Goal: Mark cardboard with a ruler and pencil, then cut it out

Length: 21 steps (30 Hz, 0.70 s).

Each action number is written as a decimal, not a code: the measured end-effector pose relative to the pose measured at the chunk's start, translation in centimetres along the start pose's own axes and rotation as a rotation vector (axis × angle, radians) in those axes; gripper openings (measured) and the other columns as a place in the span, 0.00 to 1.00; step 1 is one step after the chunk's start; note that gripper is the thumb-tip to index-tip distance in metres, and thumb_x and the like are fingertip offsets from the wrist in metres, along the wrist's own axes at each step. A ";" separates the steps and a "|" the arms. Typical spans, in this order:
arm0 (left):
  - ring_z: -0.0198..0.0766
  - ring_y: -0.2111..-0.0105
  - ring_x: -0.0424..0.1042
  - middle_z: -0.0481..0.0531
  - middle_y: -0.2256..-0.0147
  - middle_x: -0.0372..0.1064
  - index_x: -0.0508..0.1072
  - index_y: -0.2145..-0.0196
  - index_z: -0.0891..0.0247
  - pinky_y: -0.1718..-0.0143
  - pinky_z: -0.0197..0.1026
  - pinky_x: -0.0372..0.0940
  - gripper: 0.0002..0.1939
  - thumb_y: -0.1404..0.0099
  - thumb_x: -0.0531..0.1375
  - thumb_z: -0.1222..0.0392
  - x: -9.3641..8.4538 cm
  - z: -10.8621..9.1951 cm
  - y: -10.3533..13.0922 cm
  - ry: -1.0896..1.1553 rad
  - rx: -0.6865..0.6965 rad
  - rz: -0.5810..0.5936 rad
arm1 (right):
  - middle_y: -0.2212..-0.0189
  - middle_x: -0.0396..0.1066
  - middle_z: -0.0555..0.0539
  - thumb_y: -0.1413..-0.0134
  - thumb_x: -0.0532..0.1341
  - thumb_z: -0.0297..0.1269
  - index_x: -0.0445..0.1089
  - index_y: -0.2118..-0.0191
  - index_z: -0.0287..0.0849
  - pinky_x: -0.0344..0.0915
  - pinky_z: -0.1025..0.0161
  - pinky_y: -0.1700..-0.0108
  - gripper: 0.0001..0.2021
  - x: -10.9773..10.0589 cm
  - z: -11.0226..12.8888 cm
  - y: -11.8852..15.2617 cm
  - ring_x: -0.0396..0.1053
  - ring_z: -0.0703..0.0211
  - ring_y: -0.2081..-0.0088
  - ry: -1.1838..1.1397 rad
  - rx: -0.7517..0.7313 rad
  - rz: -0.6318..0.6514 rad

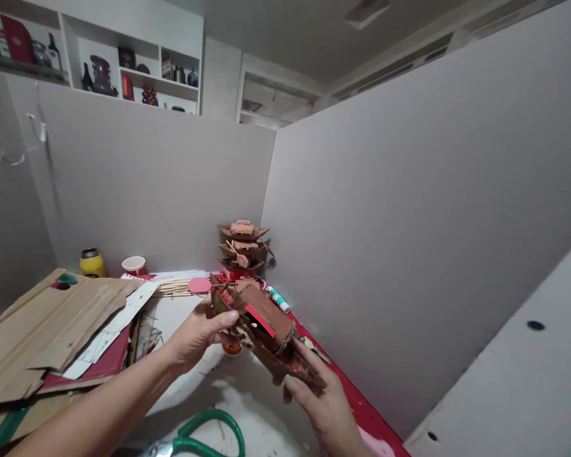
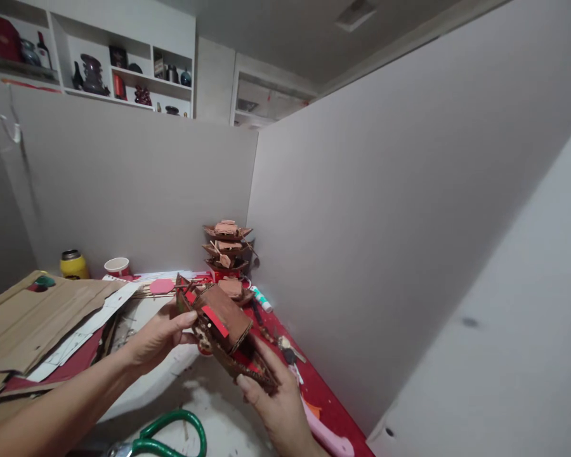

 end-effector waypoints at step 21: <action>0.45 0.54 0.71 0.57 0.48 0.67 0.68 0.47 0.63 0.55 0.52 0.69 0.18 0.32 0.59 0.55 -25.9 -2.0 -4.6 0.179 0.027 -1.122 | 0.52 0.74 0.40 0.45 0.63 0.52 0.71 0.45 0.50 0.72 0.63 0.67 0.24 3.1 -1.5 0.9 0.73 0.54 0.63 0.155 0.154 0.307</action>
Point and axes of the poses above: each hand's wrist, its own y-axis away from the middle knuckle, its own x-axis out of the palm, z = x × y, the point moved 9 cm from there along -y, towards the middle knuckle
